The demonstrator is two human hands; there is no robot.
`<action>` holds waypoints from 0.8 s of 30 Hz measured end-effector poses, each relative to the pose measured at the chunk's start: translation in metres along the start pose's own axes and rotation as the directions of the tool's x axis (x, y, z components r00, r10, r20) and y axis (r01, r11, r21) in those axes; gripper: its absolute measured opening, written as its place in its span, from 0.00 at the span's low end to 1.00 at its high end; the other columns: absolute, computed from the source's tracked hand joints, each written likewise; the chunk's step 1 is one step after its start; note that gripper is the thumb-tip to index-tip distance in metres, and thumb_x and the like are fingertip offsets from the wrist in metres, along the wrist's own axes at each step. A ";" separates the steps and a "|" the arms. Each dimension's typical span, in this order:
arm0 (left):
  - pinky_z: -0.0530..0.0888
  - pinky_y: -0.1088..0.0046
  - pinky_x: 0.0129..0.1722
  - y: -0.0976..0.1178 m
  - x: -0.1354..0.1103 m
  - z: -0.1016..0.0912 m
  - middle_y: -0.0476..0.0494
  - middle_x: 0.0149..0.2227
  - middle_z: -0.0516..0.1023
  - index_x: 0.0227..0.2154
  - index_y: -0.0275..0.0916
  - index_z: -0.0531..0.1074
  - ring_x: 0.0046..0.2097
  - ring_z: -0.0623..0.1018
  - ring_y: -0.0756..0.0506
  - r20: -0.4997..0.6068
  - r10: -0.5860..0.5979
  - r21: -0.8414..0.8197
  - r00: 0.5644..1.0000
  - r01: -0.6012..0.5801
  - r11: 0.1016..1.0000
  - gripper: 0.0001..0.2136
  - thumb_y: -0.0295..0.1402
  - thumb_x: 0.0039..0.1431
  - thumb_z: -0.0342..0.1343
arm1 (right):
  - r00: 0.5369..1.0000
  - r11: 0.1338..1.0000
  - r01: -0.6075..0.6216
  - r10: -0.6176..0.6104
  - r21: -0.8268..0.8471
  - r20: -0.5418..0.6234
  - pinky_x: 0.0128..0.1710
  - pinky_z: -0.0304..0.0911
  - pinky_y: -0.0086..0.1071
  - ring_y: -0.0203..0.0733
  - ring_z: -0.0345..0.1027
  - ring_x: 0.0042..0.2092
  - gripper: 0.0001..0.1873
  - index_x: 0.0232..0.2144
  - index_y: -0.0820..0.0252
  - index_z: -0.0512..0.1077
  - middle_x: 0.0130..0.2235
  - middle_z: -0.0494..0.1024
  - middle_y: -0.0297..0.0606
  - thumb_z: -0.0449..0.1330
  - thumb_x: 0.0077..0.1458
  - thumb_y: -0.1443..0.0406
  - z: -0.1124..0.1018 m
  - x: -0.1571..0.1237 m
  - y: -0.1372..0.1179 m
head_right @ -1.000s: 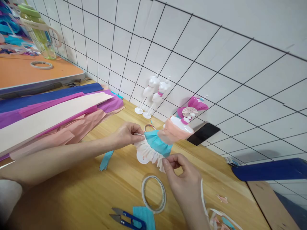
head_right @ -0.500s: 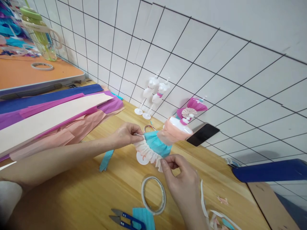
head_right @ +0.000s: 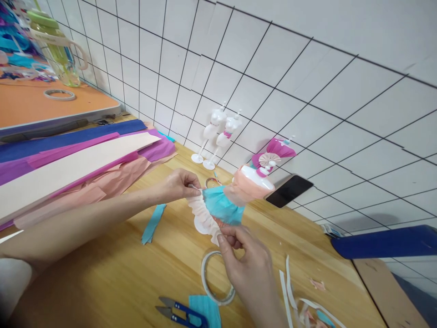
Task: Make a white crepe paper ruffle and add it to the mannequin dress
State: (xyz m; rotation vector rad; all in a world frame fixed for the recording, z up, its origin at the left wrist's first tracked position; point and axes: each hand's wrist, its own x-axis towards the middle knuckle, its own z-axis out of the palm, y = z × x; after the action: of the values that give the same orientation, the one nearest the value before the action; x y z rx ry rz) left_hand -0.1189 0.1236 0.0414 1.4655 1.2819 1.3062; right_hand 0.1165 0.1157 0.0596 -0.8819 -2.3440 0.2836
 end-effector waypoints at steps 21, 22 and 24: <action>0.67 0.78 0.29 -0.007 0.023 -0.016 0.51 0.23 0.71 0.23 0.34 0.72 0.28 0.71 0.52 0.239 0.166 0.079 0.957 -0.189 0.979 0.01 0.26 0.45 0.58 | 0.906 0.880 -0.421 0.395 0.220 0.154 0.32 0.68 0.27 0.39 0.71 0.30 0.13 0.32 0.58 0.77 0.28 0.77 0.36 0.63 0.45 0.57 -0.001 -0.008 0.034; 0.66 0.78 0.28 -0.007 0.023 -0.017 0.52 0.23 0.71 0.23 0.34 0.72 0.28 0.70 0.52 0.240 0.165 0.085 0.957 -0.190 0.978 0.01 0.26 0.45 0.58 | 0.904 0.877 -0.423 0.391 0.228 0.173 0.31 0.68 0.27 0.39 0.70 0.29 0.13 0.32 0.58 0.77 0.27 0.77 0.36 0.64 0.44 0.57 -0.001 -0.008 0.033; 0.65 0.78 0.27 -0.005 0.022 -0.019 0.52 0.23 0.71 0.23 0.34 0.72 0.28 0.70 0.53 0.239 0.160 0.093 0.958 -0.186 0.978 0.02 0.27 0.46 0.58 | 0.909 0.878 -0.412 0.380 0.245 0.169 0.31 0.68 0.27 0.39 0.70 0.28 0.12 0.31 0.59 0.77 0.26 0.77 0.36 0.64 0.44 0.58 0.000 -0.007 0.030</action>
State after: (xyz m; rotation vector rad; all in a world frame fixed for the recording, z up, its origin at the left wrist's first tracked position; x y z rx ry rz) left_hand -0.1388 0.1451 0.0446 1.7878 1.1109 1.1470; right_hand 0.1359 0.1336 0.0447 -1.2266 -2.1339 0.8319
